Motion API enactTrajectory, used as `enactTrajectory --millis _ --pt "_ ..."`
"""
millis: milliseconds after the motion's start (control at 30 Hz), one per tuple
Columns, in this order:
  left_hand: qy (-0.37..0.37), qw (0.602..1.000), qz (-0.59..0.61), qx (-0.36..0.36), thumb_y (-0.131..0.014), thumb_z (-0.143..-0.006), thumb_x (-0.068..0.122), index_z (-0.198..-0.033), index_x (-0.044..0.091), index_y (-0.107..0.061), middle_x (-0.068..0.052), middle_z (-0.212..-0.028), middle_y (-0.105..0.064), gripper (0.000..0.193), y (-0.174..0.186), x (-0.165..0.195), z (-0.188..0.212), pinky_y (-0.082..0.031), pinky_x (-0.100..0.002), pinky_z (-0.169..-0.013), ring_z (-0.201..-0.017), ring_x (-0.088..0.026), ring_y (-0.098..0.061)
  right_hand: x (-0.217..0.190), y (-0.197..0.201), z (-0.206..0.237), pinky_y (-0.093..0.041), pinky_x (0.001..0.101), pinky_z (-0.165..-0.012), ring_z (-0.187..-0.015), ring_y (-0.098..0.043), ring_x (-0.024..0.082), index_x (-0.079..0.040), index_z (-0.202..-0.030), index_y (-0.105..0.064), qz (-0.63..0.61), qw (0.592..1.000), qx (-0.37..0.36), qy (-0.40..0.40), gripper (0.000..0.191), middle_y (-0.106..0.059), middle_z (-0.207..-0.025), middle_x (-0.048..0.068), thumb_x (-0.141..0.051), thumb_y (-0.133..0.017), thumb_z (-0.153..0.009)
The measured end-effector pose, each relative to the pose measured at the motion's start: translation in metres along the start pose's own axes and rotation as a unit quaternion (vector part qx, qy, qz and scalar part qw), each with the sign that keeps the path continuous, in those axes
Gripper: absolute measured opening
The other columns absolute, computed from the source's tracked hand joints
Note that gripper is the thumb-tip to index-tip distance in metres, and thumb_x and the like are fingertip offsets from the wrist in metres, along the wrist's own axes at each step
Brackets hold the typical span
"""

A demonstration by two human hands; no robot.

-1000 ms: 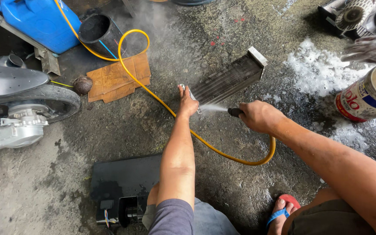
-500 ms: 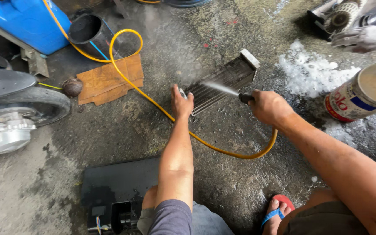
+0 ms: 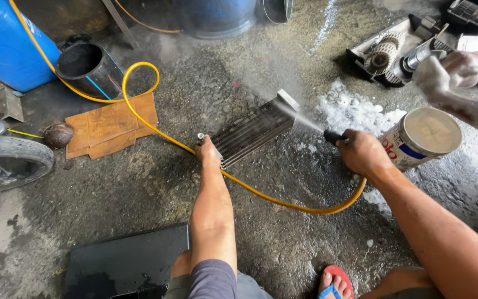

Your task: The person uses a high-pressure water hose to clean a metal radiator. They hold the radiator with one hand and spray water across its fins and sides, rotating it to reach different areas.

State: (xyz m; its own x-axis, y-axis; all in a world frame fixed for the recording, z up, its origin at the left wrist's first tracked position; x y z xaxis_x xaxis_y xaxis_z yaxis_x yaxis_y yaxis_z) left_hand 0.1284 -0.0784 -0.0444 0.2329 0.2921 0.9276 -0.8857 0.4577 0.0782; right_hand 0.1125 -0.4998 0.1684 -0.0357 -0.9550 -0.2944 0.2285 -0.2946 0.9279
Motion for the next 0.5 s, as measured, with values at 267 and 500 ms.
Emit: enactTrajectory --millis 267,500 --pt "-0.085 0.95 0.19 -0.232 -0.076 -0.088 0.008 -0.135 0.007 -0.059 -0.003 -0.111 -0.066 0.05 -0.004 0.01 0.019 -0.053 -0.028 -0.079 -0.091 -0.011 -0.063 -0.056 -0.016 0.017 -0.06 0.0458 -0.069 -0.071 -0.07 0.027 -0.011 -0.117 -0.068 0.022 0.988 -0.15 -0.004 0.028 -0.073 -0.084 0.014 -0.029 -0.049 -0.107" --pt "0.072 0.977 0.017 -0.198 -0.058 -0.08 -0.003 -0.159 0.025 -0.028 -0.003 -0.112 -0.061 0.089 0.028 -0.032 0.045 -0.037 -0.04 -0.065 -0.08 -0.022 -0.054 -0.093 -0.034 0.023 -0.061 0.0462 -0.072 -0.077 -0.074 0.026 -0.008 -0.114 -0.067 0.058 0.981 -0.18 0.046 0.031 -0.073 -0.091 0.014 -0.03 -0.046 -0.109"
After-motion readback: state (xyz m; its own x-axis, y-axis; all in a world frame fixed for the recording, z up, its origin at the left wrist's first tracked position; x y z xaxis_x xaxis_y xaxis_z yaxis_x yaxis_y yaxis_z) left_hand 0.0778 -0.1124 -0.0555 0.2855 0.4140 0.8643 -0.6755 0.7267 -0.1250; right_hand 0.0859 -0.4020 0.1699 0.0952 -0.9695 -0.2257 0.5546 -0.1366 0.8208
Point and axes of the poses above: each hand's wrist, its own z-axis away from the middle knuckle, its own y-axis out of the back of the hand, x = y × z, the point moved 4 cm from there along -z, towards the middle knuckle
